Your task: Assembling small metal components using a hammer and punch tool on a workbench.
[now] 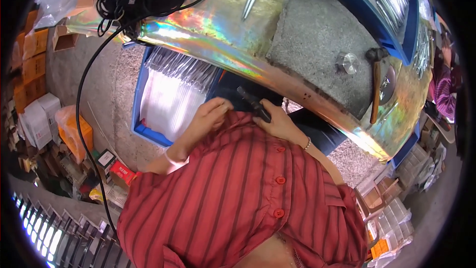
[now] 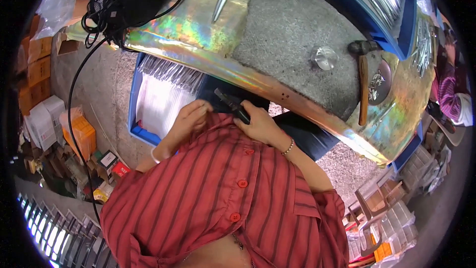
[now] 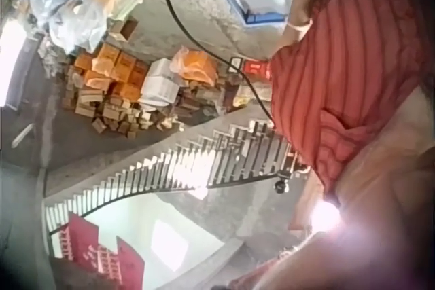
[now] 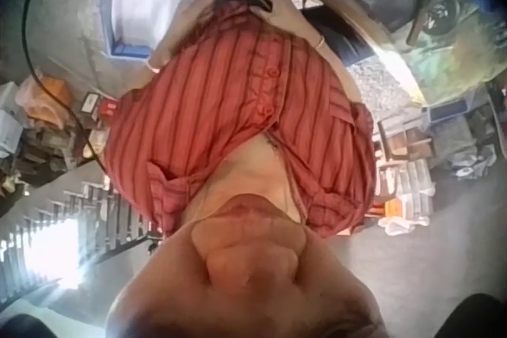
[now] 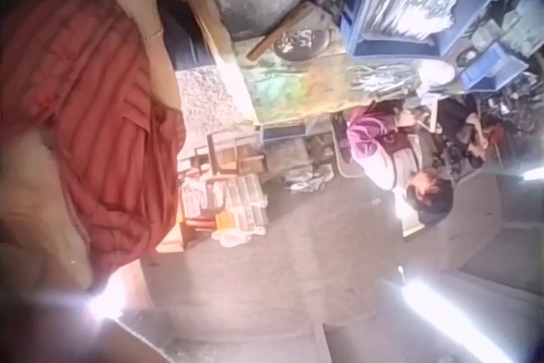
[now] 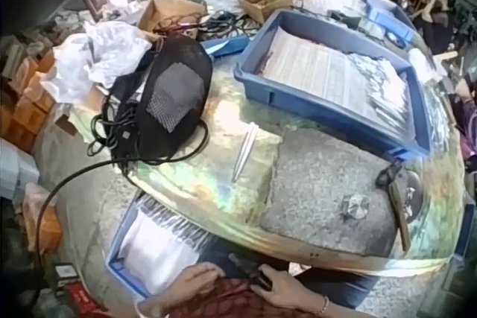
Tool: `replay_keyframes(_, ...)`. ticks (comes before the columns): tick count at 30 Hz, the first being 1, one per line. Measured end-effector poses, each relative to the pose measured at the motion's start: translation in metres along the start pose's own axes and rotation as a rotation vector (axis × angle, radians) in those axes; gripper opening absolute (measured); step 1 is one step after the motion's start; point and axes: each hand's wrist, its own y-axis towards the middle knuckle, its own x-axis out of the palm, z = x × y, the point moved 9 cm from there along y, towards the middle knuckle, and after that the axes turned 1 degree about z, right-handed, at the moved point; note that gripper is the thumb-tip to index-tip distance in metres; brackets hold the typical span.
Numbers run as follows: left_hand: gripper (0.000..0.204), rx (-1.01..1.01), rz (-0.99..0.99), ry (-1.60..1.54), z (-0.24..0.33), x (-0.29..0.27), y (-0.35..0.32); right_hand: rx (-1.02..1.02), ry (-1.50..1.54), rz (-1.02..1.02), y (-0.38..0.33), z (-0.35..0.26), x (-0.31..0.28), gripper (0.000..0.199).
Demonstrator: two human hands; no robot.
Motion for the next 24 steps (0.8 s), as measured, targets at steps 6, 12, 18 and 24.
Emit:
replay_keyframes(6,0.008,0.161,0.053,0.042,0.021,0.026,0.020,-0.008,-0.067,0.014,0.004,-0.008,0.000,0.038)
replay_keyframes(12,0.011,0.323,0.056,0.136,0.038,0.030,0.019,-0.058,0.010,-0.079,0.002,-0.013,0.005,0.047)
replay_keyframes(18,0.011,0.556,0.309,0.196,0.080,-0.004,-0.006,0.093,0.544,-0.316,0.005,-0.031,0.009,0.048)
replay_keyframes(24,0.015,0.968,1.248,0.589,0.223,-0.130,-0.127,0.081,0.311,-0.284,0.014,-0.032,0.010,0.043)
